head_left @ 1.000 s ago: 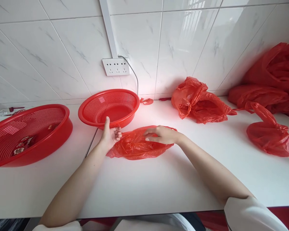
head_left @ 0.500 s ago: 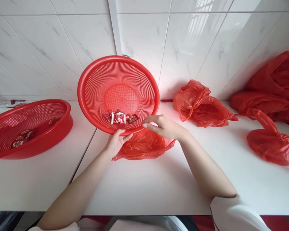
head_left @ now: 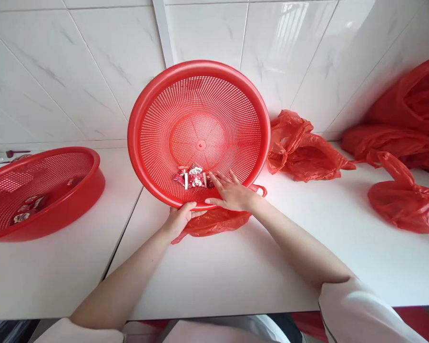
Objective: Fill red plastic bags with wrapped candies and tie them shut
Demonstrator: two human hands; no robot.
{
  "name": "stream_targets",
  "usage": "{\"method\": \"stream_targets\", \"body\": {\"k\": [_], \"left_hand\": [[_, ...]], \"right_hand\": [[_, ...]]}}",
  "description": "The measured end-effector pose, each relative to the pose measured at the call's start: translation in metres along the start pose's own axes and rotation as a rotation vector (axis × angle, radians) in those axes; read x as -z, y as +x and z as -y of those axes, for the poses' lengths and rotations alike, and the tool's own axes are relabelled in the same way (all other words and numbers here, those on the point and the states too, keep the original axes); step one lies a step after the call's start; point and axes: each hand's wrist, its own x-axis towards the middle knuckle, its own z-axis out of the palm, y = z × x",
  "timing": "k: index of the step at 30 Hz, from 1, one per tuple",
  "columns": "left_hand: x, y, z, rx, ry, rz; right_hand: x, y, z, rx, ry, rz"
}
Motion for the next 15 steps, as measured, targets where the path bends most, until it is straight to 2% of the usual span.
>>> {"method": "stream_targets", "body": {"k": [2, 6, 12, 15], "left_hand": [[0.000, 0.000, 0.001, 0.001, -0.003, -0.021], [0.000, 0.001, -0.002, -0.013, -0.035, 0.000], [0.002, 0.005, -0.009, -0.016, -0.046, -0.008], [0.006, 0.008, -0.007, -0.015, -0.077, -0.007]], "right_hand": [[0.001, -0.002, -0.001, 0.005, 0.016, 0.030], [0.019, -0.008, 0.001, 0.038, 0.105, 0.022], [0.041, -0.015, 0.001, 0.130, 0.369, -0.090], [0.046, -0.017, -0.001, 0.133, 0.482, -0.079]]}}
